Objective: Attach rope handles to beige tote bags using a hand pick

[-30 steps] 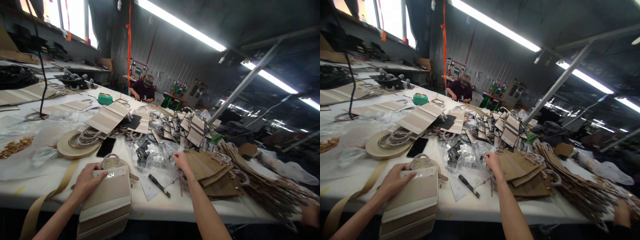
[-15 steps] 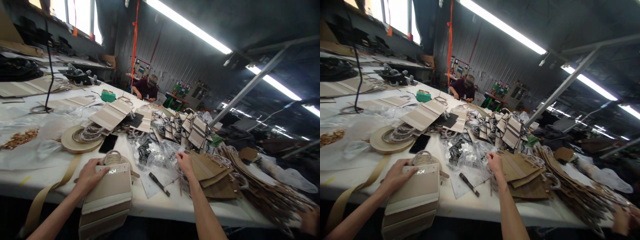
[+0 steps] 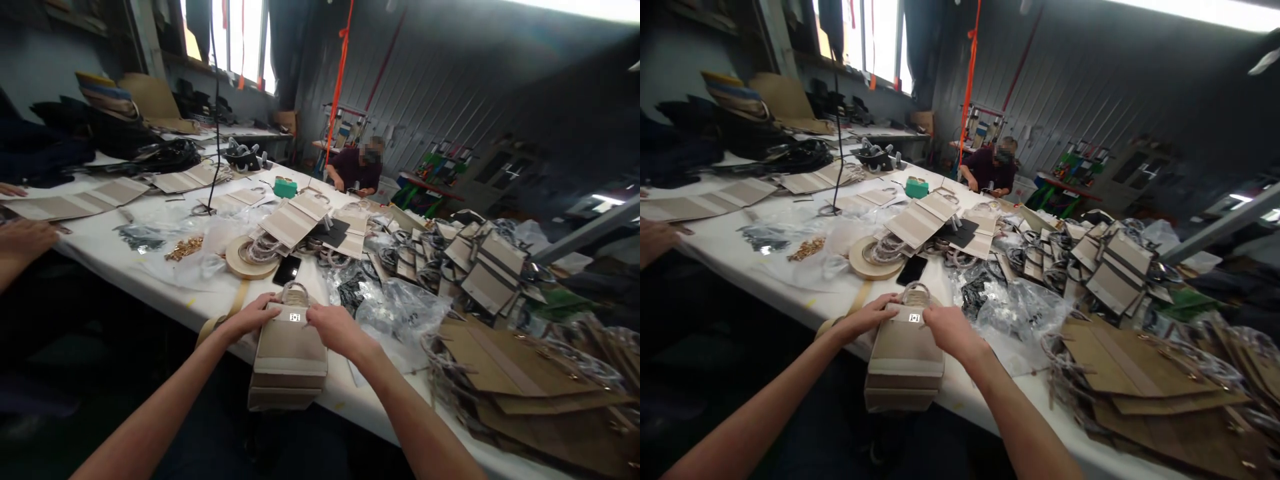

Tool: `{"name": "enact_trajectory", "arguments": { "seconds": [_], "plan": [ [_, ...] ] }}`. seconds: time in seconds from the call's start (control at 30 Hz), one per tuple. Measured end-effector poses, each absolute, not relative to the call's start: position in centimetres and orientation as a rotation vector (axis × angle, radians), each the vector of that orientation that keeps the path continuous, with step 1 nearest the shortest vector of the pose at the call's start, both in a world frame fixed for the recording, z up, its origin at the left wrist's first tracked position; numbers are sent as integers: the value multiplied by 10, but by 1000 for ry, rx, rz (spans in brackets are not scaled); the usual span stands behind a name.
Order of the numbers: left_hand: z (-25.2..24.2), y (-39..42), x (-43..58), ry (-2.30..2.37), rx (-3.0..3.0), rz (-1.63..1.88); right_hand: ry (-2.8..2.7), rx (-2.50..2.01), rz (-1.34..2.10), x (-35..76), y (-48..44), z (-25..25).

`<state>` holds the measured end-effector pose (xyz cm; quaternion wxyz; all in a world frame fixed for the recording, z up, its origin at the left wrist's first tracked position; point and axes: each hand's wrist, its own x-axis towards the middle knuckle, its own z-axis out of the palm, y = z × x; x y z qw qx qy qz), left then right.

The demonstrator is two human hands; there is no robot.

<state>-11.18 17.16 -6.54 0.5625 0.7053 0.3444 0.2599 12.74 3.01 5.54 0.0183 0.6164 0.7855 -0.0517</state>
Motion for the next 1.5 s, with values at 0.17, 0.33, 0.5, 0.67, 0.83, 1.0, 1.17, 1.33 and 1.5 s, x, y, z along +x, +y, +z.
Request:
{"name": "enact_trajectory", "arguments": {
  "seconds": [0.17,0.33,0.5,0.67,0.83,1.0,1.17,1.33,1.5],
  "plan": [
    [-74,172,-120,727,1687,676,2462,1849,-217,115,49,43],
    [-91,164,-111,852,1626,867,2526,2269,-348,121,54,37],
    [-94,149,-108,972,1633,996,2728,2332,-612,110,53,14],
    [-91,139,-114,1074,1682,1075,2610,2540,-884,84,64,-11],
    [-87,144,-120,1046,1666,974,2527,2619,-870,75,75,-13],
    [-86,150,-120,1069,1586,963,2564,2502,-650,70,77,-7],
    [-92,152,-120,1057,1584,985,2463,2320,-322,59,75,-2],
    [-97,158,-119,1053,1566,949,2459,2198,-242,52,78,-2],
    [-99,161,-117,1048,1518,947,2526,2162,-164,50,81,-8]
  ]
}}
